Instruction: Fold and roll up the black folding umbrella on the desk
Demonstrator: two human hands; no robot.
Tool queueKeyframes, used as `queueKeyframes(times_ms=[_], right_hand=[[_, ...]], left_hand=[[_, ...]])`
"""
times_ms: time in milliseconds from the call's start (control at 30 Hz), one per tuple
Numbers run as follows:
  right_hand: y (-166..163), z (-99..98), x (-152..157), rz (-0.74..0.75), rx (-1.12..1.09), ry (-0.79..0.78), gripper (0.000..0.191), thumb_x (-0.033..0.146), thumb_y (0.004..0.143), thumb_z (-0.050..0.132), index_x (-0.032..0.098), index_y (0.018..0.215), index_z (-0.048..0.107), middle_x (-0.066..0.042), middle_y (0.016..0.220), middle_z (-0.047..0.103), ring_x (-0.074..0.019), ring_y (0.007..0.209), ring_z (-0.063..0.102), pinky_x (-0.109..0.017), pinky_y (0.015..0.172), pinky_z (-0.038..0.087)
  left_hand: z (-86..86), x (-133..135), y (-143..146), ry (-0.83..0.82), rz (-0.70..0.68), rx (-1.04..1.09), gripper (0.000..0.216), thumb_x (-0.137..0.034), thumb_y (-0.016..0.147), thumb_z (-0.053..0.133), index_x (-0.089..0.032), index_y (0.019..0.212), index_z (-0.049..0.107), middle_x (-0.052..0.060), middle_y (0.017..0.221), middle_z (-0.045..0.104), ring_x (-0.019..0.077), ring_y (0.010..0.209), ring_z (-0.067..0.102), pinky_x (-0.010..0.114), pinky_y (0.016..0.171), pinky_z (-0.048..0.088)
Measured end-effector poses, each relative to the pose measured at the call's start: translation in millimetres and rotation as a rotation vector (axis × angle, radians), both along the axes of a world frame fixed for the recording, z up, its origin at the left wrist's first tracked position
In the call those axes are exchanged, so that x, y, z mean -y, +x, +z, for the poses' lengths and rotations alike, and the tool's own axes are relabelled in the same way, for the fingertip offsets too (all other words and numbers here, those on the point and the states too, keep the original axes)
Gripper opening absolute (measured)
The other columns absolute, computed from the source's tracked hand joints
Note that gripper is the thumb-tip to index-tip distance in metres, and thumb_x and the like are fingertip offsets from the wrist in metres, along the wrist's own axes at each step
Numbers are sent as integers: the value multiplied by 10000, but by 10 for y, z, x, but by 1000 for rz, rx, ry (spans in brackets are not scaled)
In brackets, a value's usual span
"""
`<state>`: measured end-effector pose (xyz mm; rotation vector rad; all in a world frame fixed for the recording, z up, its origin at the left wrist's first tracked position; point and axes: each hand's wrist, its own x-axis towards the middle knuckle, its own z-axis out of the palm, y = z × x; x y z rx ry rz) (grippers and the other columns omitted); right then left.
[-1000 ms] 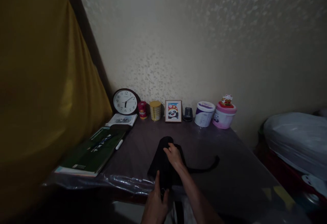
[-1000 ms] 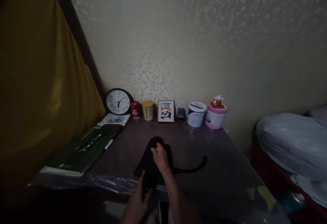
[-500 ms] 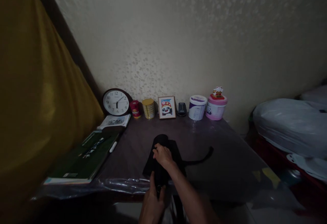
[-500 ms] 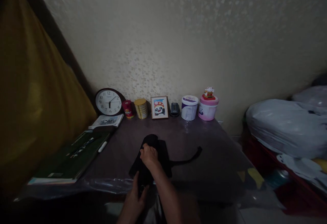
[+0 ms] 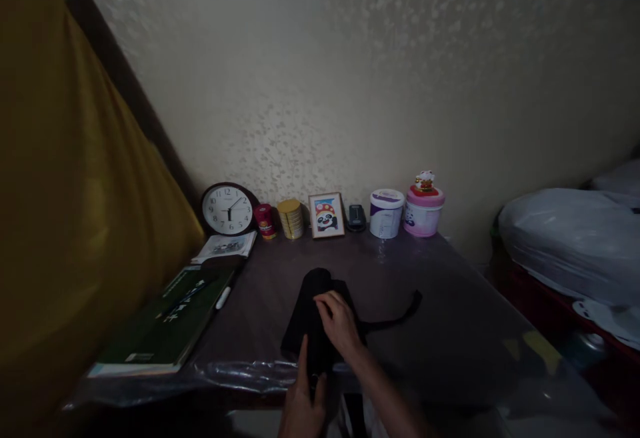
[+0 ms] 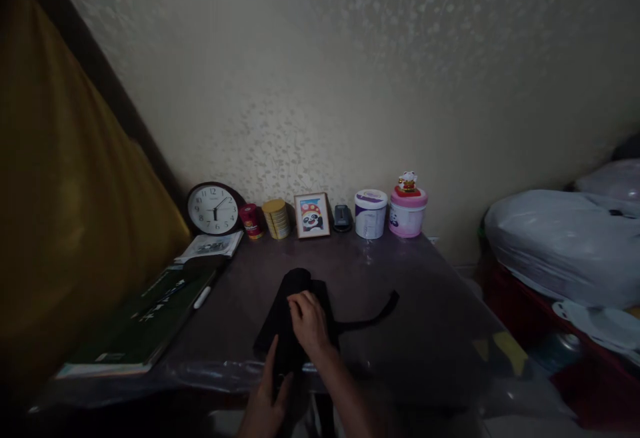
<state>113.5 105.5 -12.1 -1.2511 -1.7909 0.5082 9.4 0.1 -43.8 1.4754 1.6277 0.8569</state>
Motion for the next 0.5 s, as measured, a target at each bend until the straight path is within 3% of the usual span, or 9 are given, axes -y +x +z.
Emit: queueKeyframes(times_ms=[67, 200, 367, 500], right_hand=[[103, -120, 41, -27, 4, 55, 291, 261, 874, 345, 216, 980, 613, -62, 1060, 616, -168, 1016, 536, -320, 901, 398], [114, -265, -33, 78, 115, 99, 354, 261, 880, 333, 217, 1173, 527, -65, 1269, 506, -183, 1198, 414, -398, 1009, 319], [4, -191, -422, 128, 262, 66, 358, 261, 886, 328, 216, 1182, 524, -54, 1291, 493, -174, 1257, 340, -412, 1033, 265], [-20, -120, -783, 99, 377, 2, 368, 255, 888, 314, 205, 1197, 510, -47, 1312, 472, -161, 1264, 327, -387, 1032, 248]], left_hand=[[-8, -4, 15, 19, 22, 9, 645, -374, 840, 310, -136, 1391, 75, 103, 1318, 457, 167, 1136, 506, 268, 940, 368], [-32, -21, 19, 18, 6, 30, 652, -364, 838, 292, -114, 1393, 59, 118, 1278, 499, 171, 1096, 538, 277, 928, 381], [-22, -23, 22, 29, 45, 9, 674, -398, 822, 334, -110, 1390, 112, 110, 1290, 488, 172, 1147, 495, 246, 942, 365], [19, -21, 39, -6, 46, 3, 690, -409, 818, 329, -108, 1394, 96, 106, 1231, 545, 182, 1069, 556, 242, 901, 396]])
